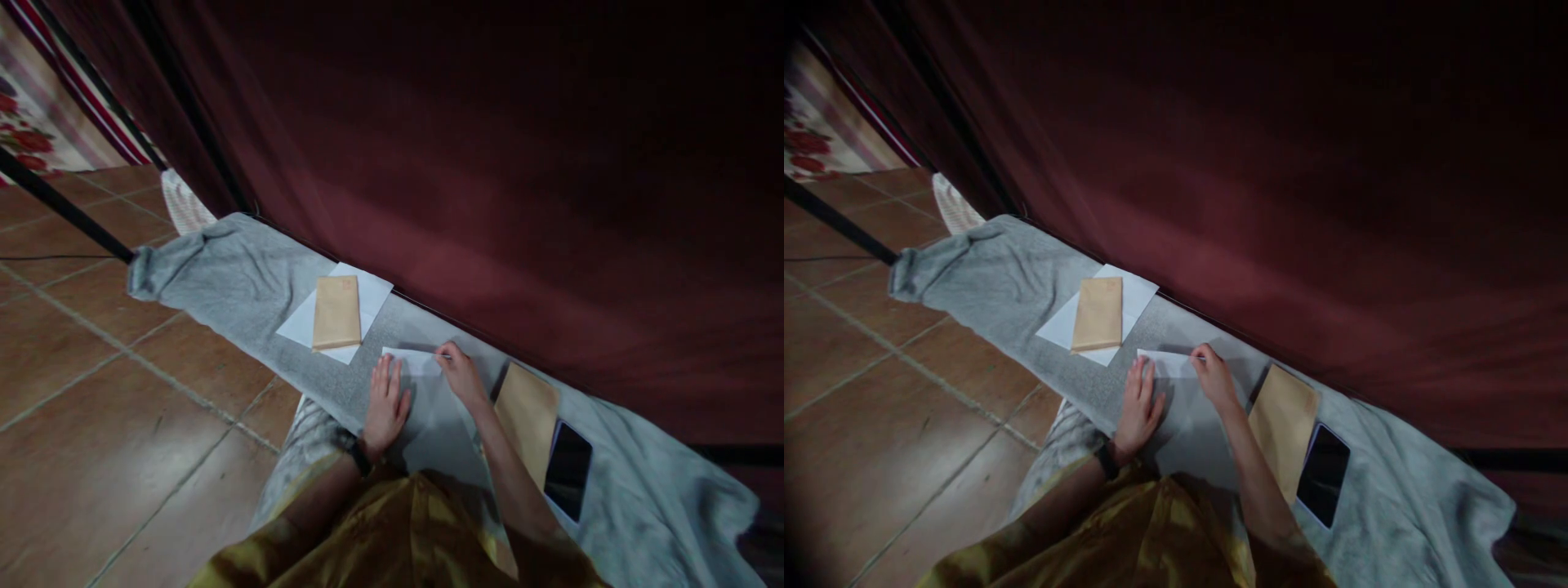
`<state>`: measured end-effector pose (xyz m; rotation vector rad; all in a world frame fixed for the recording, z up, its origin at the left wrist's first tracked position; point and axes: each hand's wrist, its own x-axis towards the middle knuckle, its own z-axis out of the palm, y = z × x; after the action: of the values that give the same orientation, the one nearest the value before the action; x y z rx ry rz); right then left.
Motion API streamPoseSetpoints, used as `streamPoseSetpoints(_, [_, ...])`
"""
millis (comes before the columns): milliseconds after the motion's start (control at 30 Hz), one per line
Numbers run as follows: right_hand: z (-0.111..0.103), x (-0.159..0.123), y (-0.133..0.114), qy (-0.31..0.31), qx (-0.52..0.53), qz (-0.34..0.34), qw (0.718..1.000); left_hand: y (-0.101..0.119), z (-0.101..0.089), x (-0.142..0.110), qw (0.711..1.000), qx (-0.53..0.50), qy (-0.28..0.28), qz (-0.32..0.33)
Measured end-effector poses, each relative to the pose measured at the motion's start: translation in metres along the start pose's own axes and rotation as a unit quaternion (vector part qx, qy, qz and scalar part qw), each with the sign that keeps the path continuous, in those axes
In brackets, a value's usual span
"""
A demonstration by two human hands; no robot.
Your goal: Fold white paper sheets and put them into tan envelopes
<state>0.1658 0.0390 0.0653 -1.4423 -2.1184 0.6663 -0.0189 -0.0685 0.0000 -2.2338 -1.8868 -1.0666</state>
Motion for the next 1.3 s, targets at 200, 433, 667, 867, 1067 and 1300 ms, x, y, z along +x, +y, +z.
streamPoseSetpoints(200, [0.013,-0.051,0.004,0.056,0.088,-0.038,0.994,0.004,-0.019,-0.028,0.987,0.018,-0.041,0.155])
streamPoseSetpoints(433, [0.042,-0.101,0.019,0.01,0.042,-0.064,0.997,0.015,-0.012,-0.019,0.981,0.074,-0.133,0.118])
streamPoseSetpoints(667, [0.036,-0.105,0.012,-0.011,-0.028,-0.053,0.998,0.014,0.002,-0.012,0.982,0.08,-0.17,0.037])
streamPoseSetpoints(867, [0.052,-0.082,-0.001,0.045,-0.021,0.005,0.999,0.021,0.014,0.005,0.981,0.082,-0.176,0.004])
streamPoseSetpoints(1067, [0.081,-0.068,-0.011,-0.012,-0.164,0.007,0.986,0.014,0.023,0.009,0.976,0.102,-0.19,0.012])
streamPoseSetpoints(1300, [0.081,-0.07,0.001,-0.01,-0.223,0.01,0.975,0.007,0.018,0.01,0.982,0.098,-0.164,0.005])
